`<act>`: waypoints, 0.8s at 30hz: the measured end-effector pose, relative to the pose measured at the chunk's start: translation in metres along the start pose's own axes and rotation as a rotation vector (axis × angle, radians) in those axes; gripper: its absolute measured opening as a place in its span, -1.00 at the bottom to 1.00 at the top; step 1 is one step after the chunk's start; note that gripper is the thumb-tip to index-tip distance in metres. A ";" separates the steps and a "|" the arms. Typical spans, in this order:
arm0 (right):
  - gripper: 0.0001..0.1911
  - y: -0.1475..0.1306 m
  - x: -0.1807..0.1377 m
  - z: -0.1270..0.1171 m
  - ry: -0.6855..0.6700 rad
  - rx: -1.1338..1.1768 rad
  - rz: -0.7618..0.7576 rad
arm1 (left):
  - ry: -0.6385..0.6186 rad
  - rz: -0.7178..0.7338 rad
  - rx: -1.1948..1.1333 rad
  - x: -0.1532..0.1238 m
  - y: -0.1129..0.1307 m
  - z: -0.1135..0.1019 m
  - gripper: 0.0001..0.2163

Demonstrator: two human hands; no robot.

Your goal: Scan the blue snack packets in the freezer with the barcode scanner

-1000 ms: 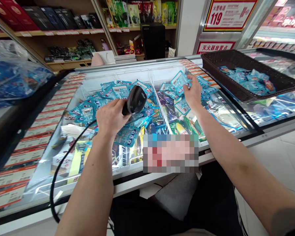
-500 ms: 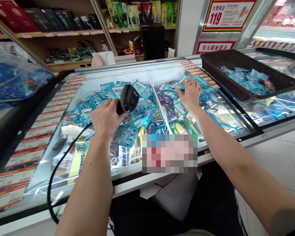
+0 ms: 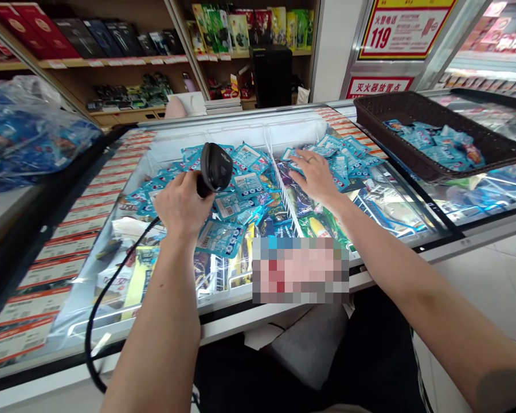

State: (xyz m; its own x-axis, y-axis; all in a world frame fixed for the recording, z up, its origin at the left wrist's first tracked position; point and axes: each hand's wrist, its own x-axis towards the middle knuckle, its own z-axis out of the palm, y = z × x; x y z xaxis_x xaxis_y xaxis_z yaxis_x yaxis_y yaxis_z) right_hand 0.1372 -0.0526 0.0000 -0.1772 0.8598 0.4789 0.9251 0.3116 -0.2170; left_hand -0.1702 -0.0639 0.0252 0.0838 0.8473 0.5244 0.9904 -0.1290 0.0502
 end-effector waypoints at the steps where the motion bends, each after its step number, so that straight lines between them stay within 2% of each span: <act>1: -0.48 -0.008 0.000 0.001 -0.050 0.049 -0.090 | 0.004 -0.001 -0.003 0.000 -0.001 0.001 -0.58; 5: -0.46 -0.033 -0.002 0.005 -0.235 0.193 -0.401 | 0.000 -0.009 -0.023 0.000 -0.001 0.001 -0.60; 9: -0.54 -0.039 -0.002 0.009 -0.287 0.239 -0.497 | -0.001 -0.005 -0.020 0.000 -0.001 0.000 -0.61; 12: -0.58 -0.032 0.002 0.012 -0.230 0.214 -0.454 | -0.007 -0.003 -0.015 0.000 -0.001 0.000 -0.61; 17: -0.49 -0.018 0.005 0.015 -0.077 0.143 -0.238 | -0.027 0.003 -0.015 -0.001 0.002 -0.001 -0.61; 21: -0.51 -0.016 0.000 0.016 -0.030 0.114 -0.145 | -0.061 0.021 -0.041 -0.003 0.008 -0.003 -0.60; 24: -0.52 -0.017 -0.001 0.016 -0.038 0.073 -0.130 | -0.091 0.028 -0.046 -0.004 0.013 -0.005 -0.61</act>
State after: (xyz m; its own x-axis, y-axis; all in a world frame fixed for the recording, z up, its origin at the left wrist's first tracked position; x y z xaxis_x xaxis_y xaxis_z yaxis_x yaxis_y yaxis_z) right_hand 0.1161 -0.0525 -0.0103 -0.3079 0.8246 0.4746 0.8668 0.4488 -0.2173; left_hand -0.1579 -0.0711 0.0282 0.1228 0.8860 0.4471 0.9816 -0.1750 0.0770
